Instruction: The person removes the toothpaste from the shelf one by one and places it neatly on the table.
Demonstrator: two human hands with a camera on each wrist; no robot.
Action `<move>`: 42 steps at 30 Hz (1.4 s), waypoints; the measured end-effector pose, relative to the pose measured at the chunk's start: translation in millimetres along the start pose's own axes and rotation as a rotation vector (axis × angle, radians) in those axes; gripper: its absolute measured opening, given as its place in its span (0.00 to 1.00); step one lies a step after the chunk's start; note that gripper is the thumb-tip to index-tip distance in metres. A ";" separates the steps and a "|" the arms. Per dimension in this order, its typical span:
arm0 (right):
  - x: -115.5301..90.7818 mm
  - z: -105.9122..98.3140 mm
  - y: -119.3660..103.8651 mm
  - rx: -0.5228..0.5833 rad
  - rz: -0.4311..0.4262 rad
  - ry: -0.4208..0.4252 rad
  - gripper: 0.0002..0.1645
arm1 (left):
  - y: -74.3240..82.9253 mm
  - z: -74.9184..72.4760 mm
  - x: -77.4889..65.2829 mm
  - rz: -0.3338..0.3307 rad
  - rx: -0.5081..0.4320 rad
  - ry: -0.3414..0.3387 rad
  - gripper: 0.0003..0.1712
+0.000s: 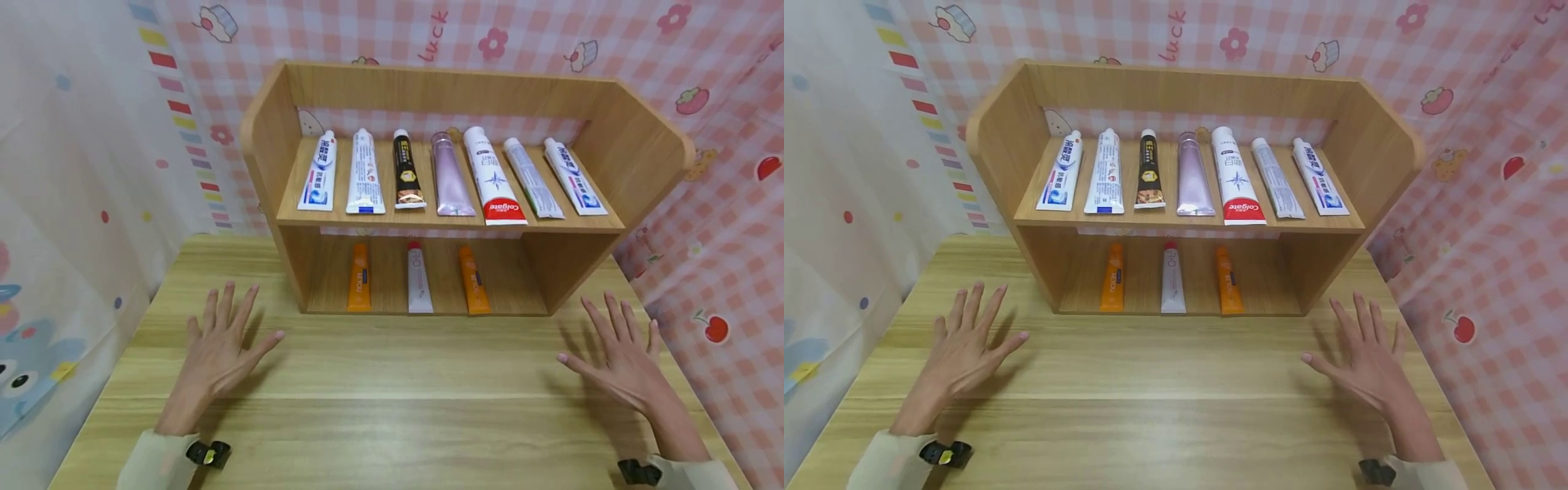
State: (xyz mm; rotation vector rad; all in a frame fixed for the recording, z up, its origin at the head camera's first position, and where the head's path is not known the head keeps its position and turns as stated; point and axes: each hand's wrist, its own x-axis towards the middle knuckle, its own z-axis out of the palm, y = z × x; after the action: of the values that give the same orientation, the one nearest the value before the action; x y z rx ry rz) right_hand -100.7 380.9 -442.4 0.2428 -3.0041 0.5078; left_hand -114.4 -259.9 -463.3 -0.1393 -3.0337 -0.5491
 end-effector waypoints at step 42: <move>31.1 -83.1 -102.6 0.742 -0.355 0.053 0.59 | 36.8 -4.2 63.6 0.056 -0.812 0.107 0.50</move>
State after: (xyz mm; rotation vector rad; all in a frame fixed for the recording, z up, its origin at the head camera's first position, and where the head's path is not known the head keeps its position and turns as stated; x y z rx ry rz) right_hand -109.1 308.4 -328.0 0.7648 -2.4907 1.5117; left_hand -173.9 -222.0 -442.1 -0.2115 -2.5011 -1.6695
